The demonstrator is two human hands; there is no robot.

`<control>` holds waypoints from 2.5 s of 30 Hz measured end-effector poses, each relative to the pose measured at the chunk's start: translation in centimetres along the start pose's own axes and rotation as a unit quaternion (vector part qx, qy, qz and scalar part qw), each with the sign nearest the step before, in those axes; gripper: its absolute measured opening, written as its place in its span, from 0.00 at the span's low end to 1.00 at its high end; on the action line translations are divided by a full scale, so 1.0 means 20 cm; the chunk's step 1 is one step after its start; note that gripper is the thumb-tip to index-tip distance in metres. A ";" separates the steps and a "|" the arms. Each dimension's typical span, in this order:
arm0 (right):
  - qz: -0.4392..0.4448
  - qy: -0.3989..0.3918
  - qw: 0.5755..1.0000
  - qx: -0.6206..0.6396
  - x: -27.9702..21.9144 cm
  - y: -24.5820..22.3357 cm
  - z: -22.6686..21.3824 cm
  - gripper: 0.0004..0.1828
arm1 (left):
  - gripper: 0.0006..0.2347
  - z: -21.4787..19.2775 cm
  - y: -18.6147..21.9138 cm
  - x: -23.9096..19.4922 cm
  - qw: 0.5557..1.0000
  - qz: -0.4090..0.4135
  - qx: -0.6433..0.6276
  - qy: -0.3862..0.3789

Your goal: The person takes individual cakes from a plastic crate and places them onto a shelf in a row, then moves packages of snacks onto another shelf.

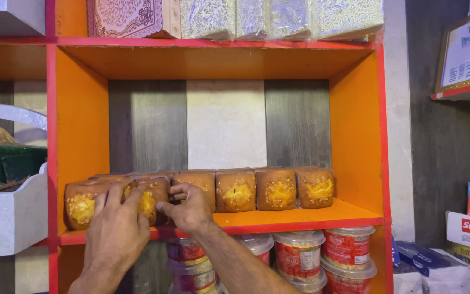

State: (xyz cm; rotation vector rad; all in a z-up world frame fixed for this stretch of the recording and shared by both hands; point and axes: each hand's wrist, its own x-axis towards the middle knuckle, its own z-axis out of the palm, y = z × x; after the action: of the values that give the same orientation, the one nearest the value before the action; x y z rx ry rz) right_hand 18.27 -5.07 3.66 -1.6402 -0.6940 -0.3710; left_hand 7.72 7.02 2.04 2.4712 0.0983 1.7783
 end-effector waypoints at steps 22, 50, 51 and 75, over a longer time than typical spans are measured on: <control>-0.050 0.037 0.996 -0.059 -0.08 -0.10 0.02 0.43 | 0.33 -0.02 -0.03 -0.01 0.982 -0.181 -0.041 -0.047; -0.076 0.056 0.992 -0.086 -0.32 -0.34 -0.11 0.27 | 0.36 -0.16 -0.10 -0.11 0.964 -0.183 -0.032 -0.189; -0.078 0.065 0.989 -0.109 -0.35 -0.37 -0.13 0.24 | 0.35 -0.17 -0.09 -0.12 0.964 -0.185 -0.038 -0.188; -0.235 -0.090 0.963 -0.103 -0.62 -0.33 0.20 0.22 | 0.35 -0.53 -0.31 -0.42 0.929 -0.270 0.099 -0.233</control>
State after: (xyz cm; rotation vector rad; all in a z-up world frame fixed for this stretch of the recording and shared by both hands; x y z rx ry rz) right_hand 4.16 -3.55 0.57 -1.7079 -1.2229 -0.6564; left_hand -4.94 12.75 -3.26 2.5713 0.8598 0.9791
